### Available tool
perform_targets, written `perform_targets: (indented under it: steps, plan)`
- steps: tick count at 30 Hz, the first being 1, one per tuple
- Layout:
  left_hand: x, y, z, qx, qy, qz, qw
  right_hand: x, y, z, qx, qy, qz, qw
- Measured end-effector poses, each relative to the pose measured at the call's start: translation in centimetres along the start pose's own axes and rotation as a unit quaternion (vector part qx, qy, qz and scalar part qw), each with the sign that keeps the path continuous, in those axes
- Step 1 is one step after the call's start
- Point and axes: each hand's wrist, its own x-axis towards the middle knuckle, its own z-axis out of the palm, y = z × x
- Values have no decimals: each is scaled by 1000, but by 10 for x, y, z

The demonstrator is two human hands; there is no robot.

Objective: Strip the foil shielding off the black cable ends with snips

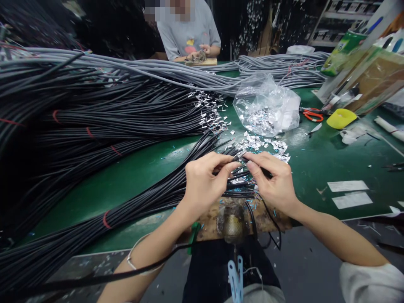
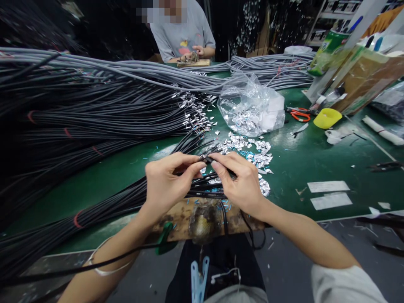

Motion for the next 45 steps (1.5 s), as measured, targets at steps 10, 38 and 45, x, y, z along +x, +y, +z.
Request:
perform_targets:
  steps: [10, 38, 45]
  plan:
    - [-3, 3, 6, 47, 47, 118, 991, 7, -1, -3, 113, 18, 128, 985]
    - [-2, 1, 7, 49, -9, 102, 993, 11, 2, -6, 136, -44, 140, 980]
    - [8, 2, -4, -107, -297, -121, 941, 10, 20, -15, -59, -45, -203, 976]
